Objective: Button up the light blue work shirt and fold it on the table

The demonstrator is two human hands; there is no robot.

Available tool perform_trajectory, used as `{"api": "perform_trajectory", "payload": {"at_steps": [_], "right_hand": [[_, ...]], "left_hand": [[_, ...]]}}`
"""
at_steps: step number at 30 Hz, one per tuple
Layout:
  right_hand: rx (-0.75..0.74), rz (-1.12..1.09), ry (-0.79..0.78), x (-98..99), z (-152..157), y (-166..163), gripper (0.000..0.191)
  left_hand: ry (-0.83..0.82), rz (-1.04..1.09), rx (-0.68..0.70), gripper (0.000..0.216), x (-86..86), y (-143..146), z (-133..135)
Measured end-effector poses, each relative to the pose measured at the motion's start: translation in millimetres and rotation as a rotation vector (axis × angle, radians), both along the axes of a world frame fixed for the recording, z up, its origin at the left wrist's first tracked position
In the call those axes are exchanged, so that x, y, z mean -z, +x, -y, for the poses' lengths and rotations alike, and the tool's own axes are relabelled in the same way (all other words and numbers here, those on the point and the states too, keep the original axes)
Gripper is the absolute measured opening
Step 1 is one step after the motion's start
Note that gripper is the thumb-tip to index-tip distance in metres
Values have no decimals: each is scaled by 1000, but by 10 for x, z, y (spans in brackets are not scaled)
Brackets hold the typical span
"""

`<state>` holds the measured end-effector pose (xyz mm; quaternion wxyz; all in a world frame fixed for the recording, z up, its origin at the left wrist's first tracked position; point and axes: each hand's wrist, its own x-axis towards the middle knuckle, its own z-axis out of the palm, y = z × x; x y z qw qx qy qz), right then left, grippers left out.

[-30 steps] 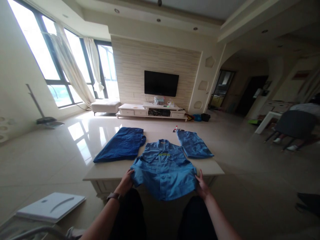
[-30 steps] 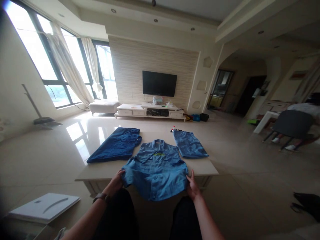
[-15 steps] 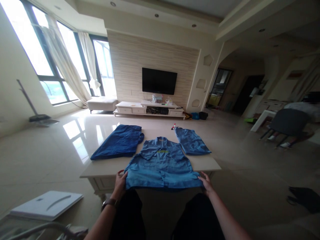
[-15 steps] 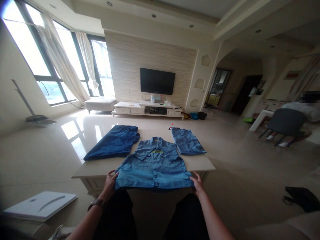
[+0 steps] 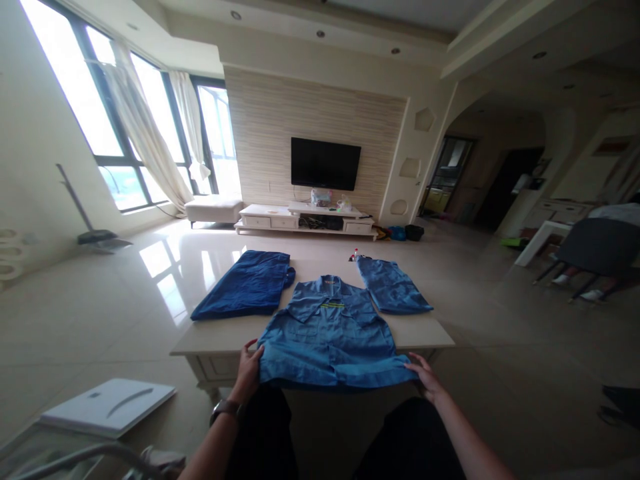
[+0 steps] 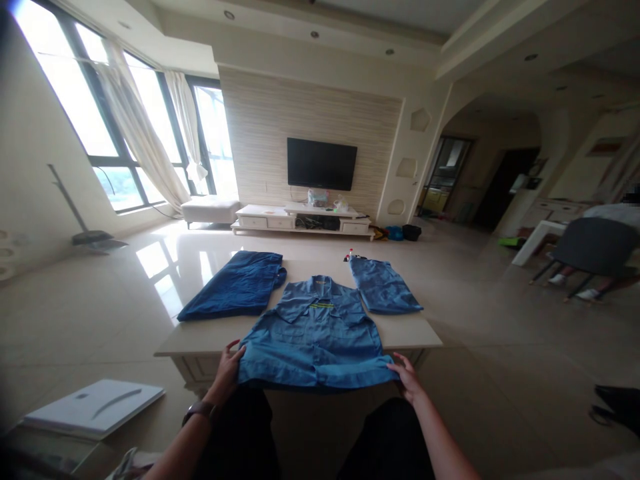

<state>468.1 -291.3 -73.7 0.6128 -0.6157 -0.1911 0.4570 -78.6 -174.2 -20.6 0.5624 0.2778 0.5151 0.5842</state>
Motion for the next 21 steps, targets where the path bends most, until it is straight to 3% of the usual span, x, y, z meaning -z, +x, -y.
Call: {"api": "perform_trajectory", "payload": {"at_steps": [21], "right_hand": [[-45,-17,1,-62,39,-12,74]], "left_hand": [[-32,9,18,50,91,-50,16]]}}
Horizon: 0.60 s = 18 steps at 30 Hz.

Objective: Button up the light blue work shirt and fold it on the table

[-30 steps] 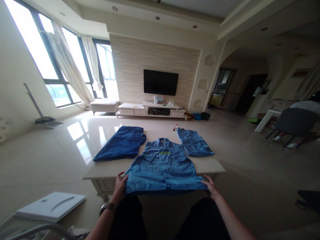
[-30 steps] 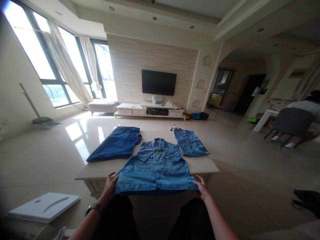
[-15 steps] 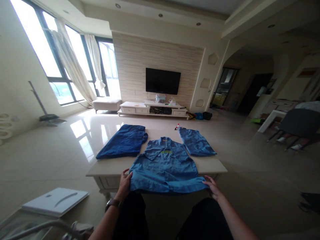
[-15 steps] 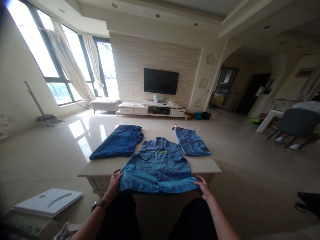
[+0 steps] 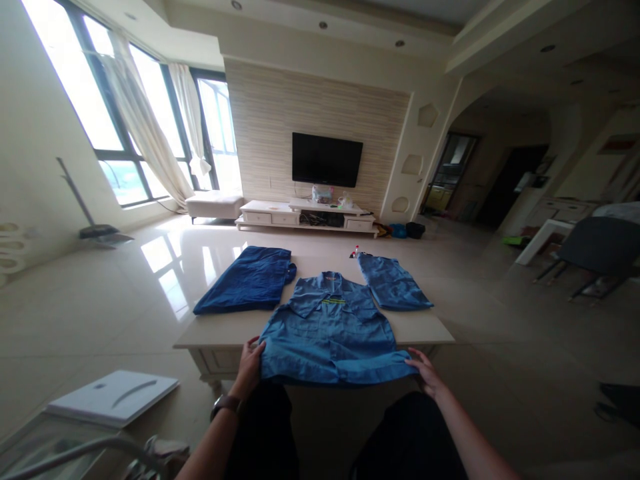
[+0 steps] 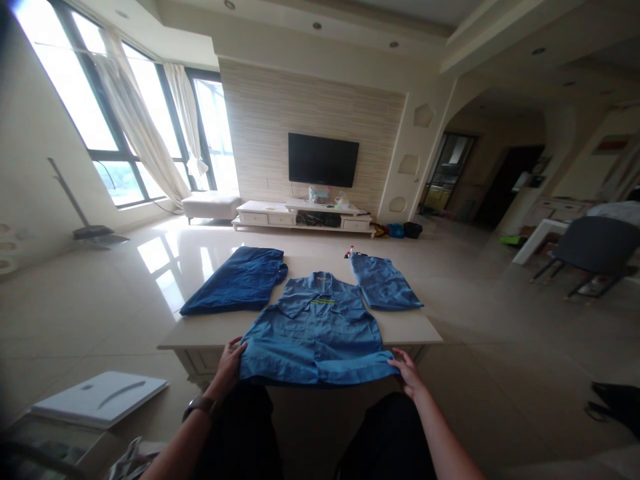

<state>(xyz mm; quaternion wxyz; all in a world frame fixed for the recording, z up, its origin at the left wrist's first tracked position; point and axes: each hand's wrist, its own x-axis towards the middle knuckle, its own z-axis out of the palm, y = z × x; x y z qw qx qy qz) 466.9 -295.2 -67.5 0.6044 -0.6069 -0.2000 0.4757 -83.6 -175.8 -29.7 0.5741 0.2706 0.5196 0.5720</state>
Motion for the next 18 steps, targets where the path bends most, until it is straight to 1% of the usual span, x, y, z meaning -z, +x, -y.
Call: {"api": "perform_trajectory", "payload": {"at_steps": [4,9,11,15,18], "right_hand": [[10,24,9,-49,12,-31,69],[21,57,-1,-110,37,-61,55],[21,41,0,-133,44,-69,54],[21,19,8,-166,50,-74,53],[18,15,-4,-166,46,-68,52]], "left_hand": [[-2,7,6,50,19,-4,-12],[13,29,-13,50,14,6,-10],[23,32,-18,50,7,6,-8],[29,23,-15,57,4,1,-4],[36,30,-2,67,-3,-1,4]]}}
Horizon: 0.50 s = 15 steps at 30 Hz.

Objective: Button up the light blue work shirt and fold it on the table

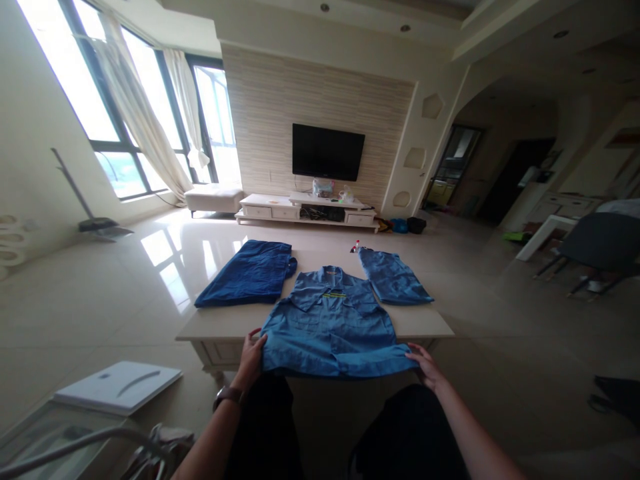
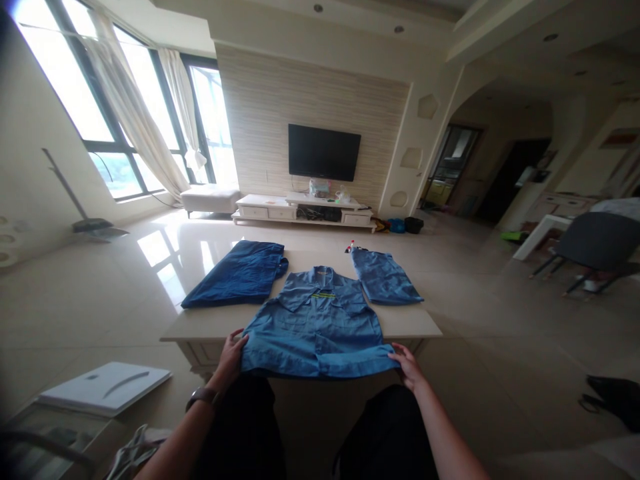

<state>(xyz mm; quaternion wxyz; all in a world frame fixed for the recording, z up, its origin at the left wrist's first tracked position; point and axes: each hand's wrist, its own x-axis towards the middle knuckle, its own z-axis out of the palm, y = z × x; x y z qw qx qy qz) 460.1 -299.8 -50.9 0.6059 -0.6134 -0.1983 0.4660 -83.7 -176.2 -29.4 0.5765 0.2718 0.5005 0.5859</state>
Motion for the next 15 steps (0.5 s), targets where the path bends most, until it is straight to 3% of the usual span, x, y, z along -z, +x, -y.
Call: {"api": "perform_trajectory", "payload": {"at_steps": [5,15], "right_hand": [[-3,-5,-13,33,-15,21,52],[-13,-11,-9,83,-24,63,49]], "left_hand": [[51,22,67,76,-6,-27,4],[-13,101,74,51,7,-88,-13]]}}
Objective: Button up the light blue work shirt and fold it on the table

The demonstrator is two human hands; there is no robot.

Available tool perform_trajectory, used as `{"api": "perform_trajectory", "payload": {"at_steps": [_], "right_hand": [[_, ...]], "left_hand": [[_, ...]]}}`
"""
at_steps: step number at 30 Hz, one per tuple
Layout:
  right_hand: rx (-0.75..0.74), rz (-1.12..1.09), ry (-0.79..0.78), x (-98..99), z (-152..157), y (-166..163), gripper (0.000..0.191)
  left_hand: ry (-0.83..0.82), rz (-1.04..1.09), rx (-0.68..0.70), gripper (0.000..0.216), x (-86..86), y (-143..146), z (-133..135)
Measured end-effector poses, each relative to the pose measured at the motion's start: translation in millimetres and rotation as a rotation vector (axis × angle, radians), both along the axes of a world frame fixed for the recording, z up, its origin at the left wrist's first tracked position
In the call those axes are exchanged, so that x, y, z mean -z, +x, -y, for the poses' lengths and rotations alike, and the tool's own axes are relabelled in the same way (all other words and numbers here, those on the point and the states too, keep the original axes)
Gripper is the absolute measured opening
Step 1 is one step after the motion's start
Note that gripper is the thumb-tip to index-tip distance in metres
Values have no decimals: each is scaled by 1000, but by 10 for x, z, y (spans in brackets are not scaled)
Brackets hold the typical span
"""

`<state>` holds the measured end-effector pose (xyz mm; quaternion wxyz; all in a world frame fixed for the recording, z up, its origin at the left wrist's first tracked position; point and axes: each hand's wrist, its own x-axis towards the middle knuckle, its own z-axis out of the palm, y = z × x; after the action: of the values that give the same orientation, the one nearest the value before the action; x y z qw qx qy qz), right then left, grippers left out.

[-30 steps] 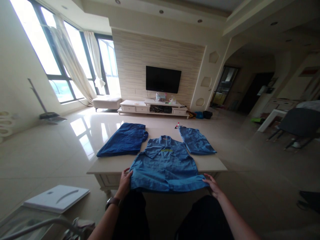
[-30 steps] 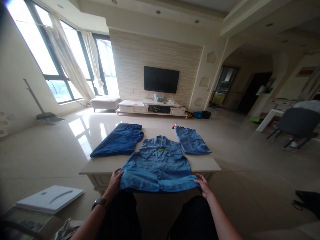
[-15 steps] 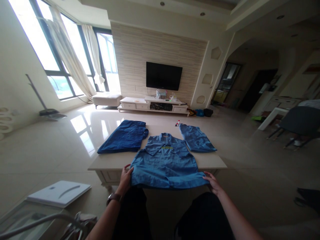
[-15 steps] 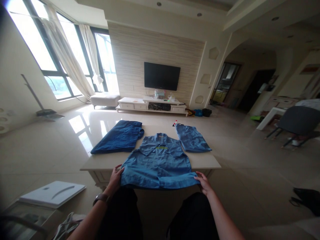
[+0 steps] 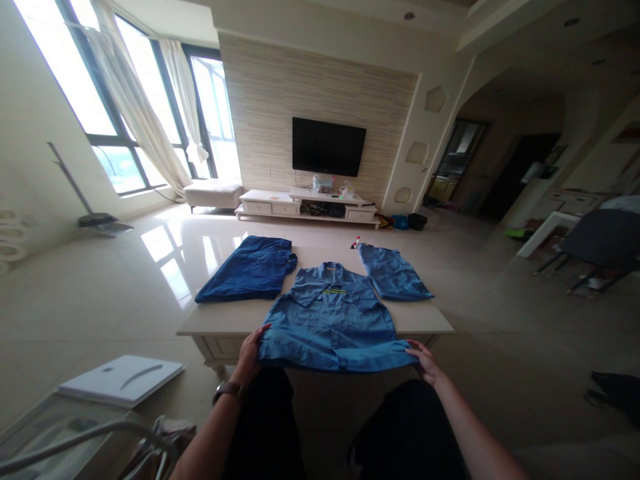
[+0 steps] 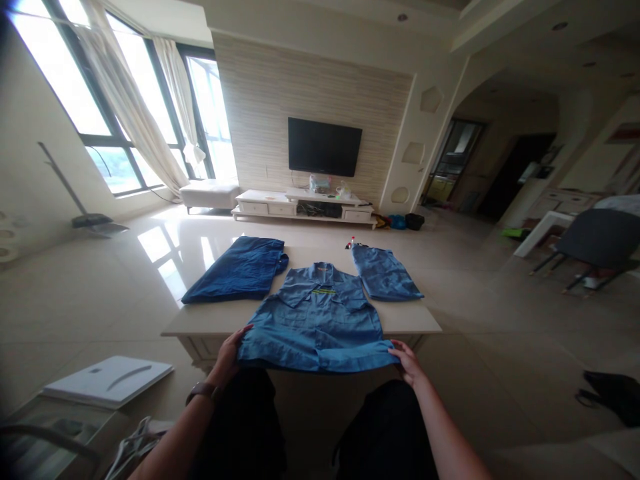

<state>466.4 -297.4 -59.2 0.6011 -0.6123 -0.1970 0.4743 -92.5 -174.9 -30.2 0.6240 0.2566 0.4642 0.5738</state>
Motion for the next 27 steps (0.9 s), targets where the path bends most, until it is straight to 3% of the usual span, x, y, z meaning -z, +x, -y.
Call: {"api": "perform_trajectory", "payload": {"at_steps": [5,10,27], "right_hand": [[-11,4,-1,1,5,8,44],[-18,8,-5,-3,6,14,37],[-33,-27,-14,77,-11,81,30]], "left_hand": [[-47,154,80,53,-104,35,54],[24,247,103,67,-52,8,41],[127,109,71,71,3,55,52]]}}
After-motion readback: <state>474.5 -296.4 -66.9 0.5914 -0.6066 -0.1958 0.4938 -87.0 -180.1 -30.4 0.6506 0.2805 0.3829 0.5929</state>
